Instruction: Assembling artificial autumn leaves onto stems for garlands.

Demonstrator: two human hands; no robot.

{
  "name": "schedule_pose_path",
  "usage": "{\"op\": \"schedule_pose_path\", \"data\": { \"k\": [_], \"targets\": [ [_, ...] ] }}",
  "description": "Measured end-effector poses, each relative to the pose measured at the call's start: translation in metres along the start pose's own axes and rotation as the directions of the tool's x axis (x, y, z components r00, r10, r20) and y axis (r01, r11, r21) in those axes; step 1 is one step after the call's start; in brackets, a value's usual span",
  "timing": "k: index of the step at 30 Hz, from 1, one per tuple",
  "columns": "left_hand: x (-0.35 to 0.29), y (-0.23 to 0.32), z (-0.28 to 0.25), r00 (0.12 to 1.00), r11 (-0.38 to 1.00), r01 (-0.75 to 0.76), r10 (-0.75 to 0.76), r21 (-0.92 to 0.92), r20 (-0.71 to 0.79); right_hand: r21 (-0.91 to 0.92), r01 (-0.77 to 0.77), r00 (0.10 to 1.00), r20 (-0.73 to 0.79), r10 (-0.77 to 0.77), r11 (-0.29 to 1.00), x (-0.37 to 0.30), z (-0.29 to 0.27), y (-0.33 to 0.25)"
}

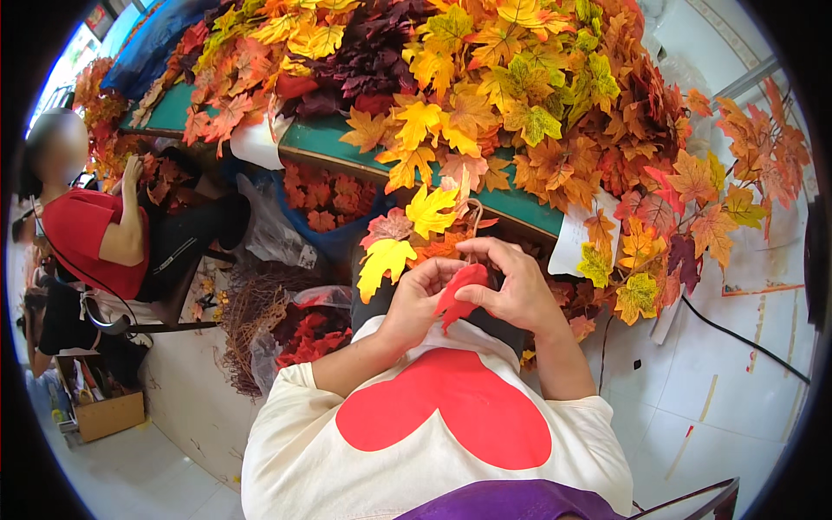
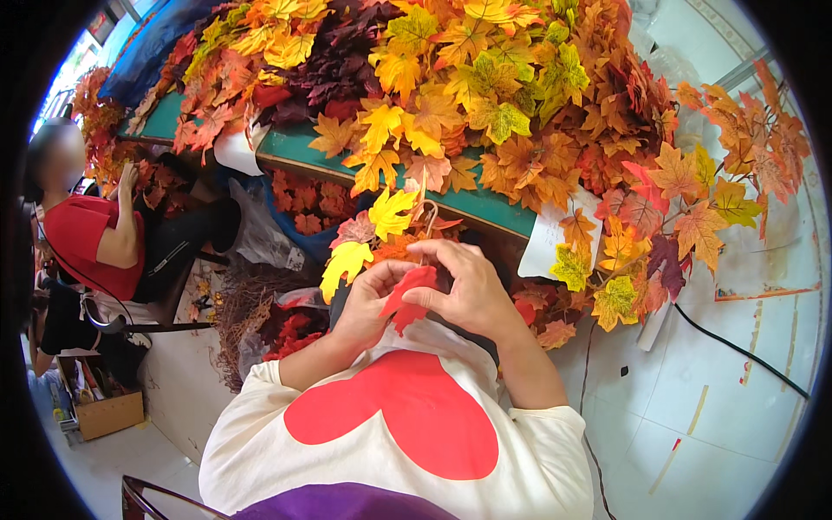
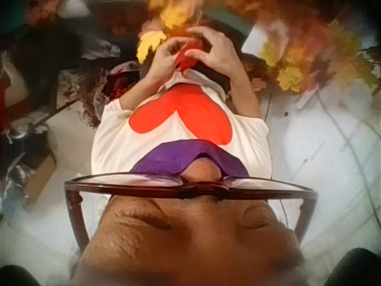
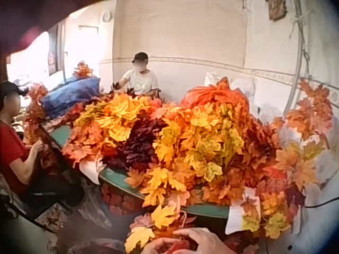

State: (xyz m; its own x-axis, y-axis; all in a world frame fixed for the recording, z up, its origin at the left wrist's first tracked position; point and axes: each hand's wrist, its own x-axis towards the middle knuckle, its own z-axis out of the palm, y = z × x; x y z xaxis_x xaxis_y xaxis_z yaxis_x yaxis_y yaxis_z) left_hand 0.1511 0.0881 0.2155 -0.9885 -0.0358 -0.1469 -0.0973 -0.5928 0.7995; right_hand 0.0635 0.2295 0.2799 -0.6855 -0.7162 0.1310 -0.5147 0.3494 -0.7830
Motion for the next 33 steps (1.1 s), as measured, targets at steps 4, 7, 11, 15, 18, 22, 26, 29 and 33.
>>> {"op": "schedule_pose_path", "data": {
  "k": [4, 7, 11, 15, 18, 22, 26, 29, 33],
  "targets": [
    [-0.005, 0.015, 0.004, 0.997, 0.998, 0.060, -0.062, -0.032, -0.040, 0.258, -0.112, 0.986, 0.151, 0.075, 0.960, 0.007, -0.014, 0.011],
    [-0.007, 0.024, 0.002, 0.993, 0.993, 0.107, -0.110, -0.053, -0.042, -0.026, 0.135, 0.984, 0.117, -0.132, 0.990, 0.017, -0.016, 0.020],
    [-0.001, 0.028, -0.001, 0.945, 0.838, 0.301, -0.326, -0.456, 0.026, -0.269, 0.400, 0.910, 0.005, -0.414, 0.876, 0.032, 0.001, 0.030],
    [0.014, 0.029, 0.002, 0.944, 0.757, 0.176, -0.311, -0.629, -0.109, -0.244, 0.454, 0.884, 0.008, -0.467, 0.857, 0.052, -0.020, 0.029],
    [0.024, 0.034, 0.007, 0.954, 0.762, 0.125, -0.268, -0.636, -0.134, -0.206, 0.198, 0.877, -0.399, -0.267, 0.958, 0.085, -0.055, 0.048],
    [0.032, 0.035, 0.011, 0.968, 0.832, 0.093, -0.204, -0.547, -0.147, -0.601, -0.222, 0.777, -0.584, -0.233, 0.768, 0.145, -0.083, 0.084],
    [0.039, 0.036, 0.007, 0.970, 0.878, 0.086, -0.182, -0.470, -0.163, -0.435, -0.500, 0.813, -0.534, 0.232, 0.749, 0.176, -0.089, 0.111],
    [0.040, 0.040, -0.001, 0.972, 0.866, 0.106, -0.193, -0.489, -0.131, -0.345, -0.458, 0.815, -0.530, 0.234, 0.819, 0.173, -0.092, 0.111],
    [0.041, 0.049, 0.002, 0.965, 0.859, 0.149, -0.235, -0.490, -0.119, -0.394, -0.328, 0.834, -0.547, 0.067, 0.858, 0.175, -0.099, 0.153]
  ]
}}
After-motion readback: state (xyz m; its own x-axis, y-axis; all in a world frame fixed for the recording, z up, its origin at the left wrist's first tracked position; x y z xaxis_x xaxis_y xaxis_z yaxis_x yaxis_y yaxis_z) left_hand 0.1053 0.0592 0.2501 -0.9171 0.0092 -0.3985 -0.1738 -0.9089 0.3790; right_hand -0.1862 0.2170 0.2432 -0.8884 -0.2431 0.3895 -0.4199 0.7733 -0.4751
